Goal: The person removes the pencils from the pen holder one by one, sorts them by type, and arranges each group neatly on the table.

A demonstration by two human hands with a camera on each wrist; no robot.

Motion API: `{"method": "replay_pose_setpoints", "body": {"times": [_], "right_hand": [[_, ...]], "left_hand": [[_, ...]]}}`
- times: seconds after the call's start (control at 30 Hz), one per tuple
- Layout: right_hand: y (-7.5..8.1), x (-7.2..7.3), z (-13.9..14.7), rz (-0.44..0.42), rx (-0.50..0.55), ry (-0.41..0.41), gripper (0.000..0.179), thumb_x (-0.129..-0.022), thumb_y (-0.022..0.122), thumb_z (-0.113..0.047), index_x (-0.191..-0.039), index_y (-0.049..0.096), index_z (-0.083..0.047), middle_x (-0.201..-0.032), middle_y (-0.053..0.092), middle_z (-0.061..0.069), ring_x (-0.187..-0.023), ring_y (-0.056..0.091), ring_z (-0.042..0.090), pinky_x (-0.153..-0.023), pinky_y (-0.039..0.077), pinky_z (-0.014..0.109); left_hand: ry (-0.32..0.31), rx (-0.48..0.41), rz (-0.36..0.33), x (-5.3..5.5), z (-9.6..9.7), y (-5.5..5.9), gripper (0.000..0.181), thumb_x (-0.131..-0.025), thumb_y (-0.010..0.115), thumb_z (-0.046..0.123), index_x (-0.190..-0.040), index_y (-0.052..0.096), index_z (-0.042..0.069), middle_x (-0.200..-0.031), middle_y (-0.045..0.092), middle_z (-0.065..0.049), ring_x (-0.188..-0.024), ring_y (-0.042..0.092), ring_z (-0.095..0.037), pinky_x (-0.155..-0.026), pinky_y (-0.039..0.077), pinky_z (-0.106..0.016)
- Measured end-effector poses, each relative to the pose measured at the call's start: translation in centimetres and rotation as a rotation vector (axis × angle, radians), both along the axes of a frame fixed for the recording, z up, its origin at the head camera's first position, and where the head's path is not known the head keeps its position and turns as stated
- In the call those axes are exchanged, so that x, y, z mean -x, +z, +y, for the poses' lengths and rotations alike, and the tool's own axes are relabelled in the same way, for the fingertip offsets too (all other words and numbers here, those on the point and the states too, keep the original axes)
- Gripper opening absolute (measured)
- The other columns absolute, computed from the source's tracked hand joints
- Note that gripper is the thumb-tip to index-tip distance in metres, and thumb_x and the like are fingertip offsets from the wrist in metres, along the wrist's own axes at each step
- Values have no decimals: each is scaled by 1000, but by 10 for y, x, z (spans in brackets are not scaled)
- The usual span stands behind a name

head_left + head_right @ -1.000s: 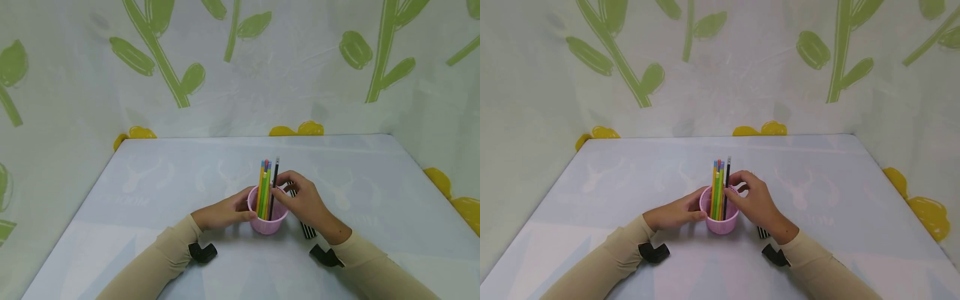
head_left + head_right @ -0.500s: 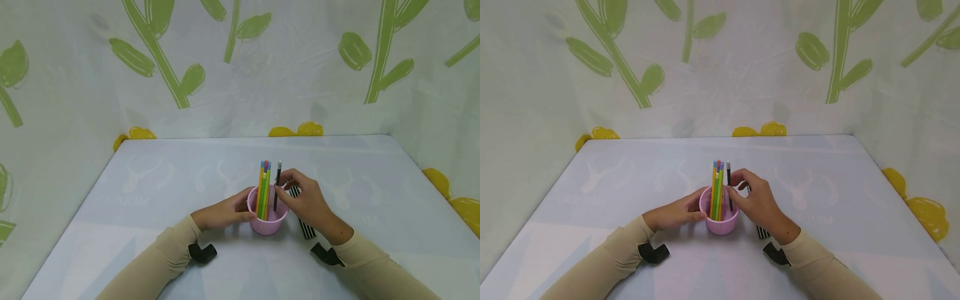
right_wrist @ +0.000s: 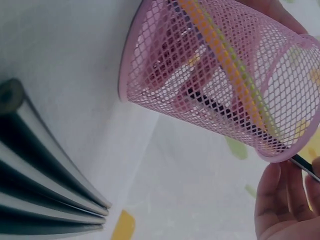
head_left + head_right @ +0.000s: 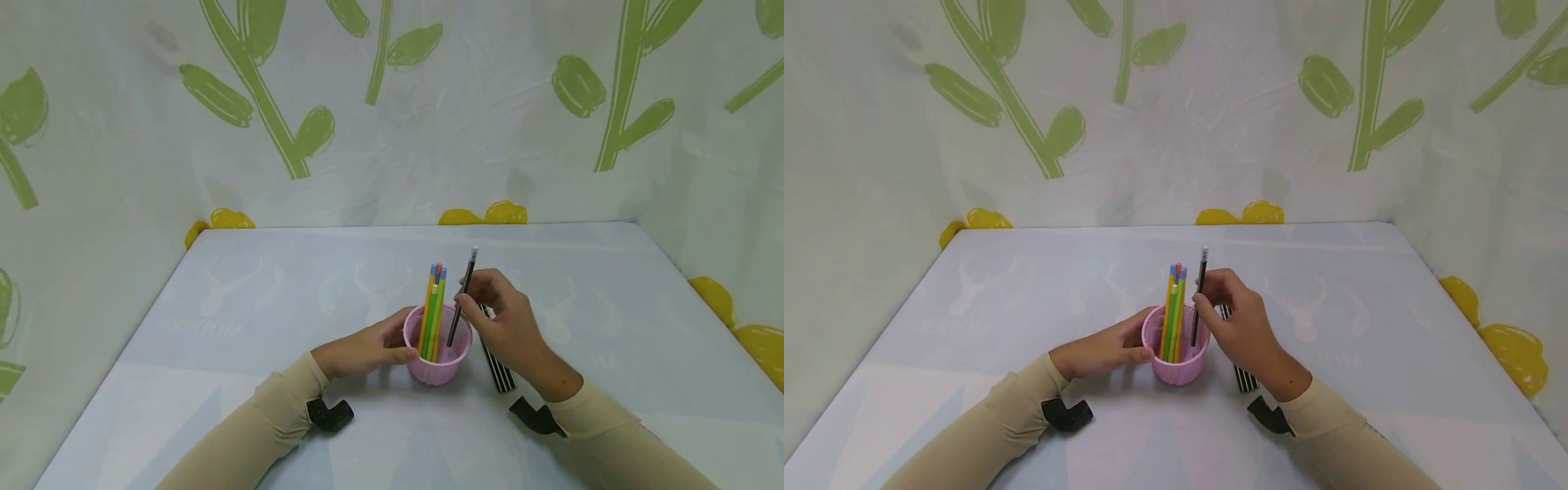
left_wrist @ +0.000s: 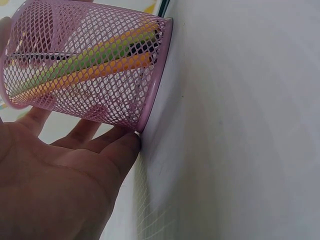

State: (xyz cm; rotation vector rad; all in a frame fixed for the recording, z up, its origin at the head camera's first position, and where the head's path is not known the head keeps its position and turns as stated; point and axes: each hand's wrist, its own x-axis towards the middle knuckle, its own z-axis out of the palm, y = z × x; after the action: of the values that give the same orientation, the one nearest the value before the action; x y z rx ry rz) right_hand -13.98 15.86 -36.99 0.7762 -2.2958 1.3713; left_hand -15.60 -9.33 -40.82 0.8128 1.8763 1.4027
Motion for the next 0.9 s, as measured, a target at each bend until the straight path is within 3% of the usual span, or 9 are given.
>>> {"method": "replay_pose_setpoints", "body": {"times": [0.27,0.43,0.77,0.9], "right_hand": [[10,-5,1,-67,158,67,24,-99,49,8,-122,43,7,-90,67,18,-74,67,12,-64,60,25],[17,-8,3,-93,261,43,25,-104,44,2,-129,39,1,-87,69,21,-69,70,15,-58,60,29],[32,-6,19,-19,400,44,27,-104,41,0,-130,40,-7,-84,70,4,-63,70,15,-57,58,24],[36,-4,25,-26,389,19,27,-104,42,-1,-130,41,-10,-84,69,2,-62,70,14,-56,57,23]], "left_hand": [[1,-19,-3,0,1,0,72,-99,60,45,-157,19,38,-157,36,7,-146,37,-13,-119,34,-36],[0,-17,-9,0,0,0,71,-99,60,44,-157,19,37,-157,36,7,-146,37,-14,-119,34,-37],[-9,-34,-11,-1,1,-1,72,-98,61,45,-157,19,36,-156,36,7,-146,36,-13,-120,33,-35],[-6,-27,-6,-1,1,-2,72,-97,61,48,-156,20,39,-155,36,9,-146,36,-11,-119,33,-34]]}}
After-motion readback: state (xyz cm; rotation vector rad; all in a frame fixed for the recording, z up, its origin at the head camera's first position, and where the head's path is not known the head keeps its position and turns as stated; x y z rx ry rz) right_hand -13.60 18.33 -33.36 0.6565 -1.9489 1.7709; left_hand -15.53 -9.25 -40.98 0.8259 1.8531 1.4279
